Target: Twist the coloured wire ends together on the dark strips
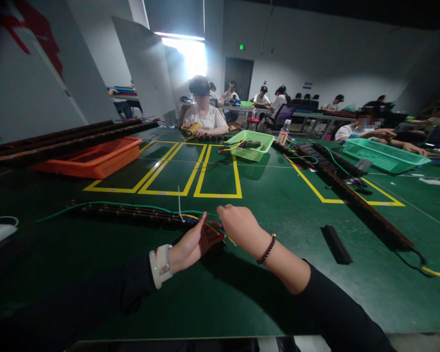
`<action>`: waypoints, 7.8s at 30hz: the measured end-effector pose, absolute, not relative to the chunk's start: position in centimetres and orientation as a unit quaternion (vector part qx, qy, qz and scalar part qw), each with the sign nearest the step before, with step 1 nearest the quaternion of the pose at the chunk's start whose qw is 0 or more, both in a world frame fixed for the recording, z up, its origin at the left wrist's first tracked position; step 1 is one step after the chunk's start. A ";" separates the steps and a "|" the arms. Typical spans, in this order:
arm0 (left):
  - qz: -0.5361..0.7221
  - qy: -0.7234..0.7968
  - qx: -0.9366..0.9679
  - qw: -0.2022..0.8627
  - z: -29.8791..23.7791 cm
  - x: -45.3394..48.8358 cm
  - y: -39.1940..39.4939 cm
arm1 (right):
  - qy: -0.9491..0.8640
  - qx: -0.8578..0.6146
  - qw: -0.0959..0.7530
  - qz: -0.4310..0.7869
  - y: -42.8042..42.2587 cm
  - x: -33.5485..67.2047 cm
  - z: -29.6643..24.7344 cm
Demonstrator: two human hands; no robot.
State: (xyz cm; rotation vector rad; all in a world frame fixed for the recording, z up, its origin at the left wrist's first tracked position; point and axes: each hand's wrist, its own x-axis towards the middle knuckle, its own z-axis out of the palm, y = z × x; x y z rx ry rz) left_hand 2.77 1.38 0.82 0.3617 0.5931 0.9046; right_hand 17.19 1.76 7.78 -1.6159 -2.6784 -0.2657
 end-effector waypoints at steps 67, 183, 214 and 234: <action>0.411 0.250 0.228 0.847 0.2 2.6 1.5 | -0.948 -0.280 0.155 -0.001 2.1 21.3 3.3; 0.449 0.259 0.186 0.835 0.9 2.9 1.0 | -0.908 -0.411 -0.014 -0.075 4.5 14.4 4.9; 0.442 0.318 0.188 0.818 1.0 2.7 0.9 | -0.870 -0.479 -0.043 -0.103 -1.1 14.1 5.3; 0.441 0.316 0.213 0.812 1.2 2.8 1.1 | -0.871 -0.483 -0.052 -0.069 4.4 17.1 5.5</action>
